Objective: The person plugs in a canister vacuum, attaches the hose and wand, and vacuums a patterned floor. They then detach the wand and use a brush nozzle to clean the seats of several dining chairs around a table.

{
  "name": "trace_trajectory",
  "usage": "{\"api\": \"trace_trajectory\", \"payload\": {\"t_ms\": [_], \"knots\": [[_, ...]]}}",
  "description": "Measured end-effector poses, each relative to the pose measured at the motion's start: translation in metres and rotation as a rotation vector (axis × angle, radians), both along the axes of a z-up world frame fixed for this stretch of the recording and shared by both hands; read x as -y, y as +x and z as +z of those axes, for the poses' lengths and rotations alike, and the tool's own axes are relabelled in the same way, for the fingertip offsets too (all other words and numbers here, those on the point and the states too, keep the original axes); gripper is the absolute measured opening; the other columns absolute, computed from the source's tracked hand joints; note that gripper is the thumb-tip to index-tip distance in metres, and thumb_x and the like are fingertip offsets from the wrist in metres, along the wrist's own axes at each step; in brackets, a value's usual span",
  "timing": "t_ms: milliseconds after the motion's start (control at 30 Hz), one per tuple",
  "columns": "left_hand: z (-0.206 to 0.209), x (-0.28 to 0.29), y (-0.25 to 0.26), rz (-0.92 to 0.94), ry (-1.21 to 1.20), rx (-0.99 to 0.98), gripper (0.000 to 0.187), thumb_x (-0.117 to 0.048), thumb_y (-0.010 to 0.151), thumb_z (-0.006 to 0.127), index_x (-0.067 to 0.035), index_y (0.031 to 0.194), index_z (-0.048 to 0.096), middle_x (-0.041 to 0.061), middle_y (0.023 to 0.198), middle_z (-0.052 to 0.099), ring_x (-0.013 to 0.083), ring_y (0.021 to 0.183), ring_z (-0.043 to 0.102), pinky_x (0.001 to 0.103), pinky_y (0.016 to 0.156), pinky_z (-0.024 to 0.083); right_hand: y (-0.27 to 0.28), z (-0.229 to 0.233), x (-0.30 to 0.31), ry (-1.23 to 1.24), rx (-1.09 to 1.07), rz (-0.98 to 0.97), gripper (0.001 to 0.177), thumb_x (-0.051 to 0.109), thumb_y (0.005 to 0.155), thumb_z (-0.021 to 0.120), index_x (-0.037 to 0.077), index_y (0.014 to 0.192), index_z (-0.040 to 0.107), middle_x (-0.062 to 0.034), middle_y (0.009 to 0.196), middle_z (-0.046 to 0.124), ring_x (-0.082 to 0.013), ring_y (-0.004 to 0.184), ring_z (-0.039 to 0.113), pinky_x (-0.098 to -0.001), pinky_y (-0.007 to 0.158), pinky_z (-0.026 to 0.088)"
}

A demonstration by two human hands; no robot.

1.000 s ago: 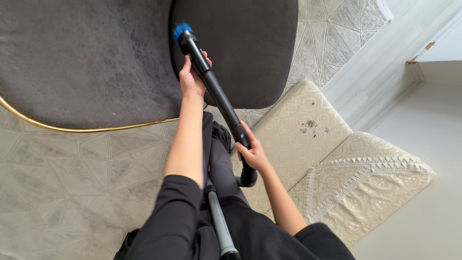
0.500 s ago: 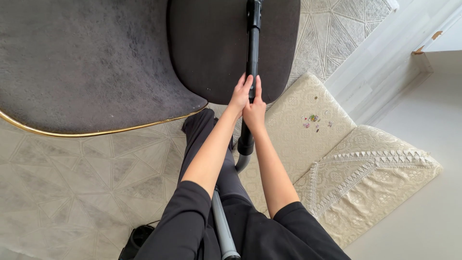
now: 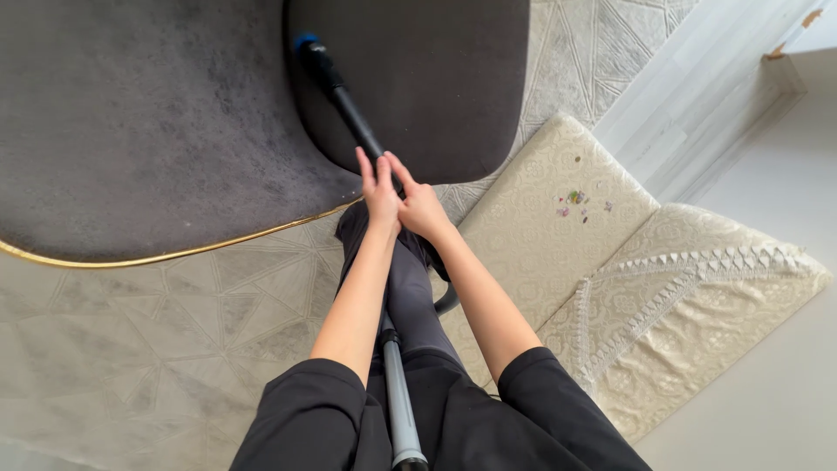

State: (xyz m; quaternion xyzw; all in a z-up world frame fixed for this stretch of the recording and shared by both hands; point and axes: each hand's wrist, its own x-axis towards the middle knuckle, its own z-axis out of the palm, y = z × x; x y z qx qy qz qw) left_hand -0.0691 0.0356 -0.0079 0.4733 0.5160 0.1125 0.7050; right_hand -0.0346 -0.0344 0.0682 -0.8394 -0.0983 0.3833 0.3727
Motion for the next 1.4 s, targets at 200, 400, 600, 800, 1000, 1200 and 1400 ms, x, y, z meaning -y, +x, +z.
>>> {"api": "trace_trajectory", "payload": {"t_ms": [200, 400, 600, 800, 1000, 1200, 1400], "knots": [[0.033, 0.082, 0.031, -0.321, -0.065, 0.043, 0.063, -0.036, 0.101, 0.064, -0.033, 0.158, 0.037, 0.030, 0.146, 0.052, 0.0441, 0.133, 0.053, 0.050, 0.106, 0.050, -0.003, 0.039, 0.058, -0.075, 0.035, -0.357, 0.070, 0.035, 0.091, 0.063, 0.045, 0.154, 0.034, -0.0396, 0.099, 0.069, -0.0543, 0.106, 0.065, -0.0609, 0.095, 0.050], [0.006, 0.118, 0.026, -0.522, -0.183, 0.066, 0.062, -0.037, 0.099, 0.068, -0.041, 0.154, 0.041, 0.021, 0.141, 0.060, 0.0363, 0.121, 0.064, 0.041, 0.092, 0.059, -0.026, 0.031, 0.083, -0.135, 0.111, -0.586, 0.077, 0.025, 0.088, 0.057, 0.043, 0.157, 0.029, -0.0352, 0.100, 0.071, -0.0541, 0.101, 0.066, -0.0580, 0.089, 0.053], [0.021, 0.074, -0.001, -0.397, -0.112, 0.029, 0.060, -0.036, 0.100, 0.065, -0.035, 0.155, 0.041, 0.027, 0.145, 0.055, 0.0411, 0.124, 0.060, 0.047, 0.095, 0.058, -0.043, 0.019, 0.057, 0.003, 0.101, -0.481, 0.074, 0.027, 0.087, 0.067, 0.042, 0.154, 0.038, -0.0361, 0.095, 0.071, -0.0548, 0.099, 0.066, -0.0627, 0.081, 0.052], [0.023, 0.045, -0.043, -0.085, -0.007, -0.073, 0.057, -0.038, 0.104, 0.061, -0.037, 0.157, 0.038, 0.019, 0.153, 0.050, 0.0342, 0.132, 0.056, 0.045, 0.101, 0.054, -0.049, 0.015, 0.043, -0.016, -0.075, -0.041, 0.073, 0.042, 0.089, 0.064, 0.059, 0.151, 0.029, -0.0252, 0.106, 0.074, -0.0480, 0.106, 0.067, -0.0552, 0.100, 0.052], [0.004, 0.066, -0.049, 0.024, -0.015, -0.030, 0.062, -0.036, 0.105, 0.062, -0.034, 0.160, 0.032, 0.019, 0.160, 0.039, 0.0347, 0.141, 0.046, 0.047, 0.111, 0.046, -0.044, 0.010, 0.065, -0.095, -0.064, 0.108, 0.069, 0.050, 0.091, 0.059, 0.061, 0.151, 0.027, -0.0207, 0.112, 0.074, -0.0469, 0.109, 0.066, -0.0548, 0.105, 0.049], [0.024, 0.093, -0.009, -0.264, -0.037, -0.004, 0.069, -0.038, 0.100, 0.063, -0.031, 0.160, 0.030, 0.029, 0.154, 0.043, 0.0449, 0.138, 0.048, 0.052, 0.111, 0.045, -0.044, 0.021, 0.087, -0.044, 0.029, -0.291, 0.067, 0.034, 0.090, 0.062, 0.042, 0.152, 0.040, -0.0387, 0.092, 0.069, -0.0550, 0.103, 0.065, -0.0615, 0.095, 0.049], [0.010, 0.115, -0.010, -0.757, -0.059, -0.073, 0.069, -0.048, 0.095, 0.064, -0.044, 0.156, 0.034, 0.020, 0.147, 0.055, 0.0397, 0.133, 0.055, 0.048, 0.106, 0.051, -0.080, 0.034, 0.084, -0.126, 0.081, -0.687, 0.070, 0.027, 0.088, 0.055, 0.039, 0.154, 0.036, -0.0284, 0.078, 0.072, -0.0469, 0.086, 0.072, -0.0558, 0.089, 0.055]]}}
